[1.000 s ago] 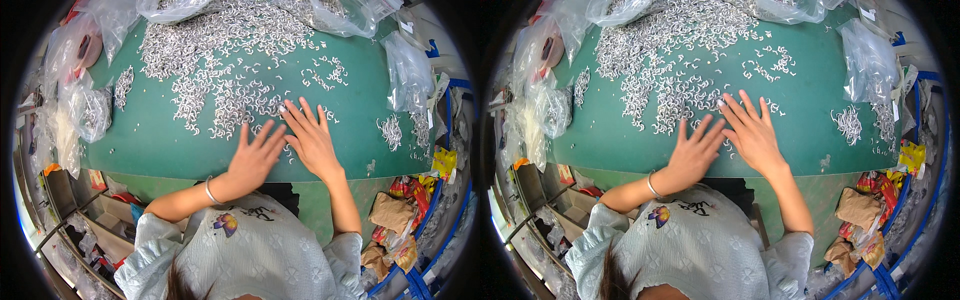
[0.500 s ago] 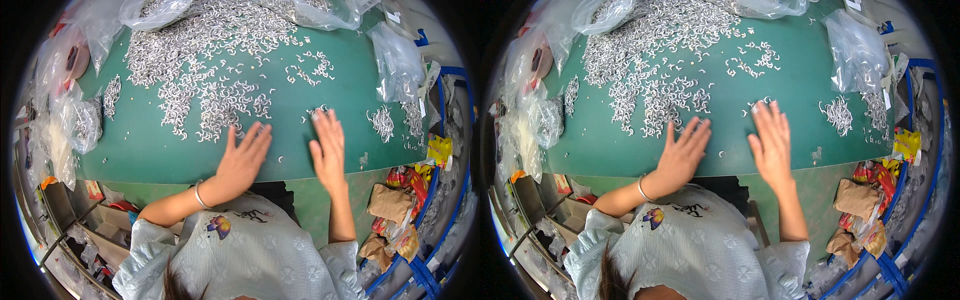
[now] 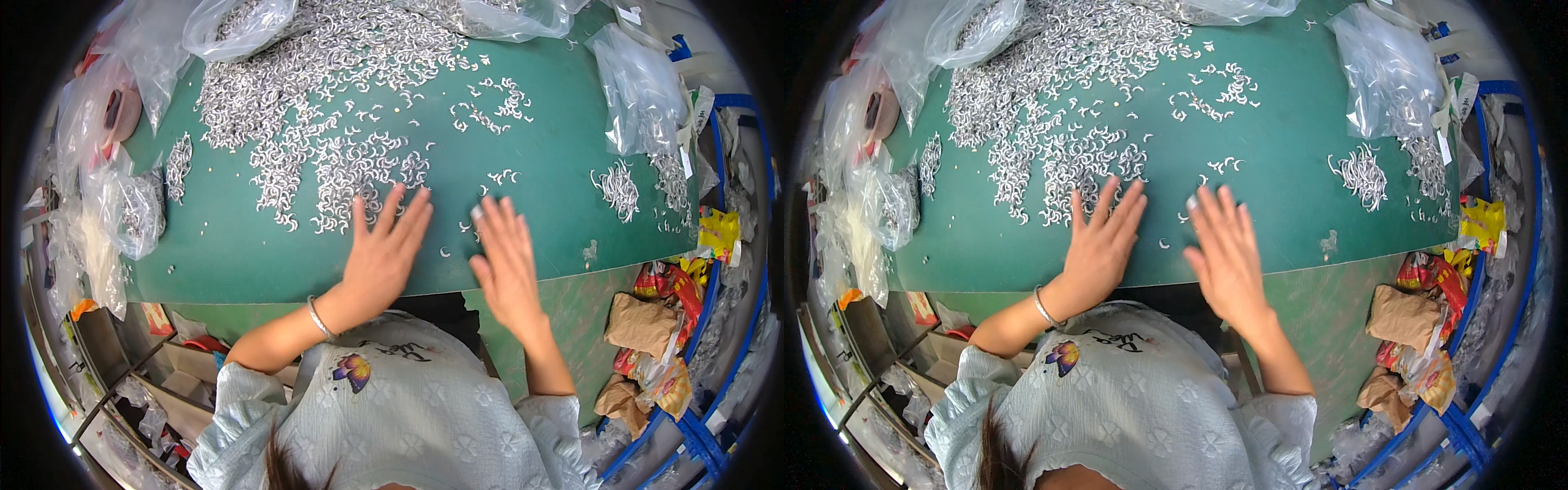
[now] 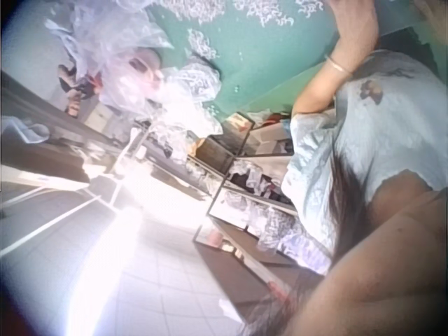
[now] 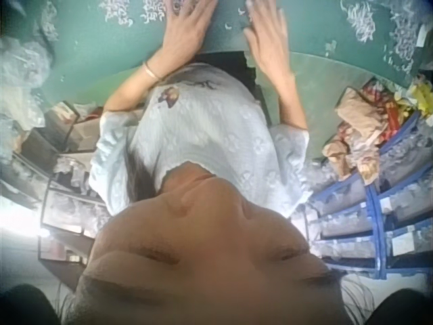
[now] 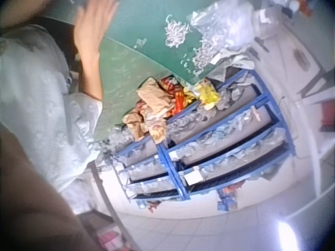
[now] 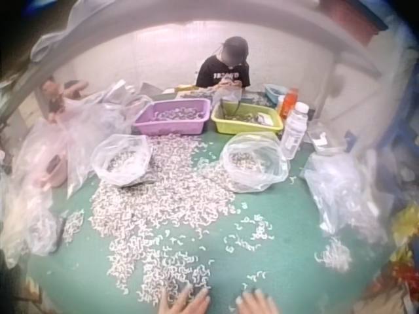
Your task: The person sorts and bags small crescent-shaped metal components by hand on a green workbench, moving them into clear plastic bags.
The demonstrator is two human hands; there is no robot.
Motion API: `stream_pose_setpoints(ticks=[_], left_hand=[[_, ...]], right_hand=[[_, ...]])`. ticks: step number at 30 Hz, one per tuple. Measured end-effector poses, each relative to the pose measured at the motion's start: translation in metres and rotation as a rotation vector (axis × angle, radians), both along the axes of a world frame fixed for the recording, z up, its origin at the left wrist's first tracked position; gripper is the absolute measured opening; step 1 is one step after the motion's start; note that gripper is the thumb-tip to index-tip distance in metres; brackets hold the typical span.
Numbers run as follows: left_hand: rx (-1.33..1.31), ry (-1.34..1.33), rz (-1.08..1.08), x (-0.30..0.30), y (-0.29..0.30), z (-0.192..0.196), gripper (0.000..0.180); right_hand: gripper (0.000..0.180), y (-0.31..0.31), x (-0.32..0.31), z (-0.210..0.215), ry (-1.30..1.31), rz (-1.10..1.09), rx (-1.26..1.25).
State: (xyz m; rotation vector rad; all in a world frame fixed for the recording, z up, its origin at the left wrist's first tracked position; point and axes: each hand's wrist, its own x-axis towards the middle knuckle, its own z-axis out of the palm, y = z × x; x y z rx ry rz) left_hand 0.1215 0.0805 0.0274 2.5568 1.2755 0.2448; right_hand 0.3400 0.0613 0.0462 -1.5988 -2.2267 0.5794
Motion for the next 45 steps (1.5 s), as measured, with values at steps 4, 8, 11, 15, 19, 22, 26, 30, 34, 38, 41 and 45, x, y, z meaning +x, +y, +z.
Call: stream_pose_setpoints(ticks=[4,8,11,15,19,22,26,30,34,38,41,45], left_hand=[[-0.078,-0.135,-0.130,0.018,-0.016,0.002,0.062],[-0.077,-0.087,-0.091,0.014,-0.012,-0.001,0.060],[-0.077,-0.124,-0.085,0.015,-0.004,0.002,0.059],[-0.121,-0.184,-0.138,0.026,0.001,-0.001,0.061],[-0.140,-0.206,-0.256,0.034,0.000,-0.001,0.060],[-0.155,-0.249,-0.260,0.030,0.000,0.001,0.055],[-0.167,-0.314,-0.200,0.020,0.002,0.005,0.052],[-0.156,-0.397,-0.037,0.011,-0.001,0.001,0.043],[-0.098,-0.410,0.050,0.010,-0.006,0.004,0.041],[-0.072,-0.373,0.041,0.016,-0.008,0.007,0.042],[-0.058,-0.395,0.051,0.020,-0.004,-0.001,0.043],[-0.042,-0.390,0.063,0.024,0.003,-0.004,0.041]], right_hand=[[0.061,0.031,0.020,-0.015,-0.125,-0.120,0.090],[0.066,0.002,0.013,-0.013,-0.212,-0.118,-0.017],[0.067,-0.018,-0.003,-0.001,-0.055,-0.058,-0.122],[0.058,0.002,0.003,0.000,0.076,-0.037,-0.011],[0.055,0.034,0.014,-0.002,-0.117,-0.004,0.058],[0.063,0.032,0.021,-0.009,-0.203,0.038,0.022],[0.070,0.001,0.035,-0.009,-0.264,-0.023,-0.025],[0.069,-0.002,0.060,-0.017,-0.362,-0.177,0.037],[0.072,0.006,0.058,-0.013,-0.336,-0.248,0.090],[0.076,-0.001,0.024,-0.006,-0.246,-0.016,-0.062],[0.071,-0.001,0.028,-0.005,-0.270,-0.060,0.000],[0.063,-0.013,0.015,0.006,-0.185,0.141,-0.054]])
